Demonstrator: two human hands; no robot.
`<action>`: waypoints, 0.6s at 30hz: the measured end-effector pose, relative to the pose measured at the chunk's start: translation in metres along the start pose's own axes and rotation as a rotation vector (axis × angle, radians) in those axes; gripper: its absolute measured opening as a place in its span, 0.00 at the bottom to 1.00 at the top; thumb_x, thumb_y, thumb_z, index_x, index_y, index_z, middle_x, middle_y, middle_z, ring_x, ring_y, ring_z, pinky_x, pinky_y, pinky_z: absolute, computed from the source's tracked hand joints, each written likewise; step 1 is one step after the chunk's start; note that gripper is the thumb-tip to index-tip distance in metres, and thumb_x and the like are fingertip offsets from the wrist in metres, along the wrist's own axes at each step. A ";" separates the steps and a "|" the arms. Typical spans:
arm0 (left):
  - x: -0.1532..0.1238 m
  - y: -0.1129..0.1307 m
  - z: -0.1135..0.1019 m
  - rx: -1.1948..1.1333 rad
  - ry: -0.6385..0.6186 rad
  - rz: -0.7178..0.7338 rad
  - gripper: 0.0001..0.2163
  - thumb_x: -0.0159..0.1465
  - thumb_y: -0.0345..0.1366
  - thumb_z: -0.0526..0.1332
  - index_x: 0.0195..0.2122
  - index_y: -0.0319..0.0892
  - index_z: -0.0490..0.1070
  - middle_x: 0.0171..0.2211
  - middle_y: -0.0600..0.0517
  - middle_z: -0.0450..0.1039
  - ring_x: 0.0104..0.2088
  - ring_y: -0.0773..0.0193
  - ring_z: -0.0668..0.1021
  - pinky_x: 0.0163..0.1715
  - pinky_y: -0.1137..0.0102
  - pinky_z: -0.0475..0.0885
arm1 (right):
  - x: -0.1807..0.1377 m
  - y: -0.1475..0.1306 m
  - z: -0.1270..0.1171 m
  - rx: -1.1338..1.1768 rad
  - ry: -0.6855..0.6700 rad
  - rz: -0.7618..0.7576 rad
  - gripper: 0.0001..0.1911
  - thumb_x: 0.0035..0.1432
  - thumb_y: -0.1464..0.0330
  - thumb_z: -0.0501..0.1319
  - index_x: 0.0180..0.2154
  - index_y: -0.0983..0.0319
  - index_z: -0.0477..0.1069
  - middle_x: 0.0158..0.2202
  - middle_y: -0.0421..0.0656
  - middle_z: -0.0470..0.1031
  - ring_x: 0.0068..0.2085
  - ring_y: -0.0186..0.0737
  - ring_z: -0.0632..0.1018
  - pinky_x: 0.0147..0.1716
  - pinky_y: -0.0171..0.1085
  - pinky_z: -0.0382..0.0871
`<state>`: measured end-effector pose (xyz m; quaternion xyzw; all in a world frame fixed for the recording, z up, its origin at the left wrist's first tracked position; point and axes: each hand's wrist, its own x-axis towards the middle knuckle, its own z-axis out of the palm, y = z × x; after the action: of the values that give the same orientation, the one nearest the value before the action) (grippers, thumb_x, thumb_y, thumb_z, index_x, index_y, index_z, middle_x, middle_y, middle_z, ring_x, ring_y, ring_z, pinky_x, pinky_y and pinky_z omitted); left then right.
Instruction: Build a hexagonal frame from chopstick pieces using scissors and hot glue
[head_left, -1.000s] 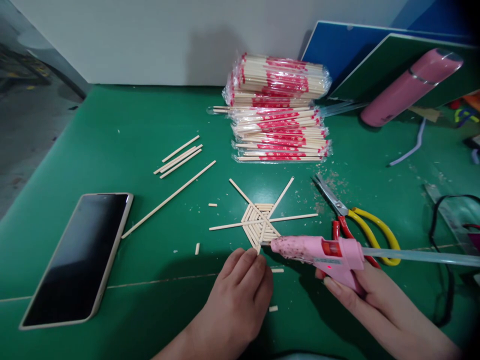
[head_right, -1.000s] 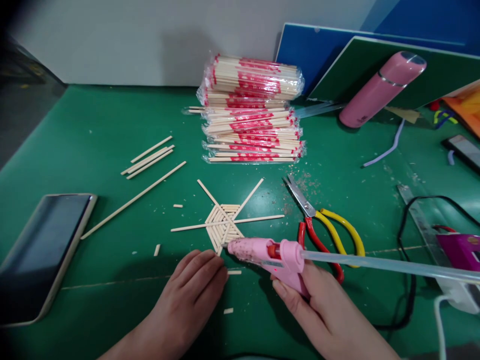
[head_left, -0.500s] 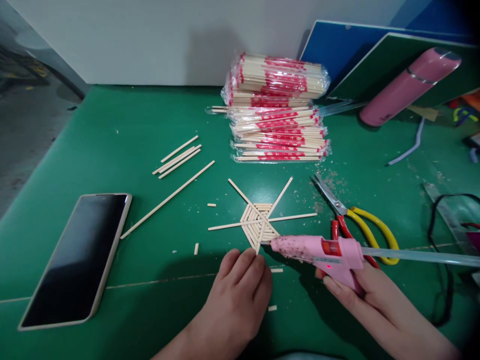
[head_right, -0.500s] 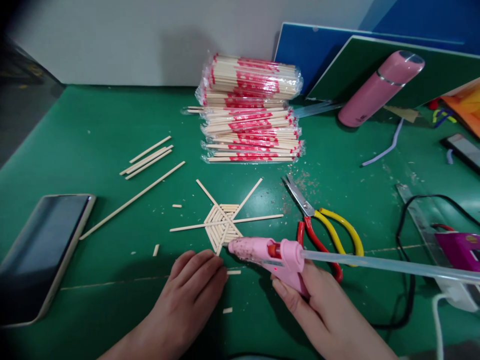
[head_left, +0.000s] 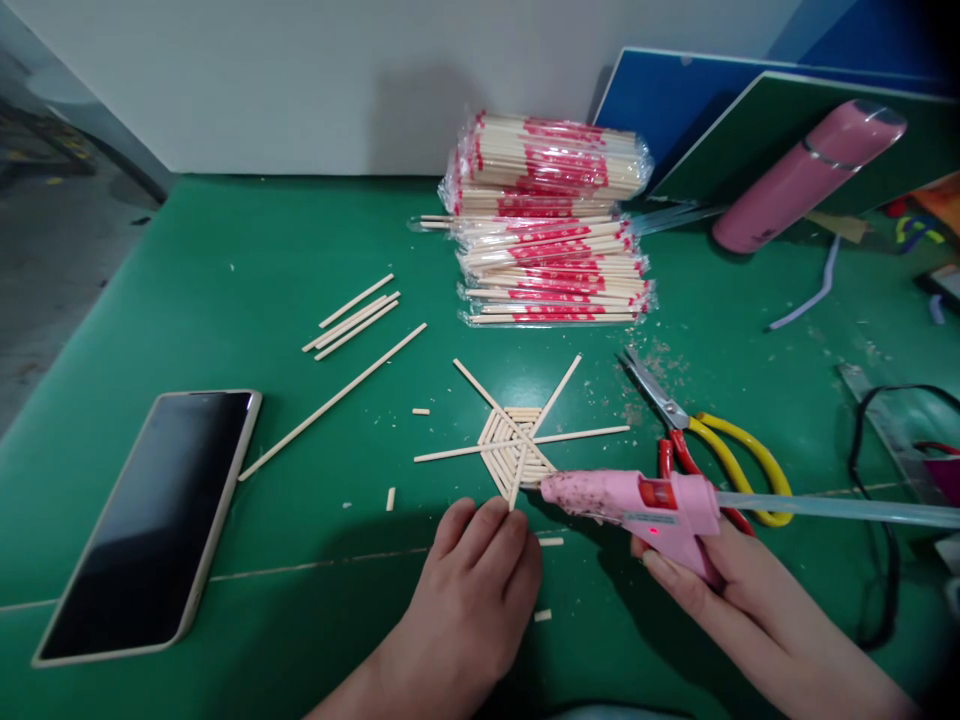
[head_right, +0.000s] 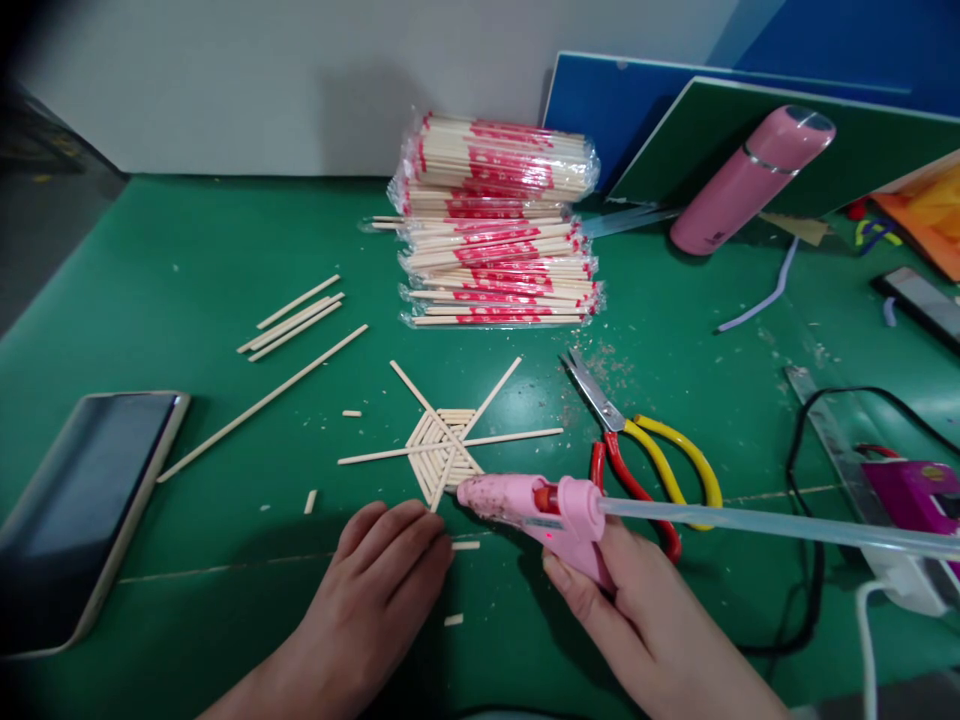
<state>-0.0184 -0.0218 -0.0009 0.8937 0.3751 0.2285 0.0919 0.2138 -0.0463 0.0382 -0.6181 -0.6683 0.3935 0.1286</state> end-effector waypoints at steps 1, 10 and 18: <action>0.000 0.000 0.000 0.000 0.003 0.003 0.14 0.63 0.29 0.45 0.35 0.39 0.71 0.37 0.48 0.72 0.42 0.58 0.69 0.47 0.60 0.55 | 0.000 0.000 0.000 -0.006 -0.004 -0.001 0.15 0.55 0.66 0.54 0.46 0.51 0.62 0.42 0.41 0.72 0.42 0.45 0.73 0.40 0.41 0.71; 0.000 0.000 -0.001 -0.003 0.001 0.002 0.14 0.63 0.29 0.45 0.35 0.39 0.71 0.37 0.48 0.72 0.42 0.58 0.69 0.47 0.60 0.55 | -0.001 0.001 0.003 -0.039 0.017 -0.011 0.15 0.55 0.66 0.54 0.46 0.53 0.62 0.42 0.42 0.71 0.42 0.43 0.73 0.39 0.39 0.72; -0.001 0.001 0.000 -0.022 -0.001 -0.005 0.13 0.63 0.29 0.46 0.34 0.39 0.71 0.37 0.48 0.71 0.41 0.58 0.68 0.47 0.60 0.55 | -0.007 0.009 0.004 -0.051 0.029 -0.036 0.12 0.56 0.67 0.53 0.44 0.54 0.64 0.38 0.42 0.73 0.39 0.43 0.75 0.36 0.38 0.73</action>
<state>-0.0189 -0.0230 -0.0007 0.8918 0.3750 0.2316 0.1024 0.2190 -0.0552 0.0319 -0.6149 -0.6870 0.3649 0.1295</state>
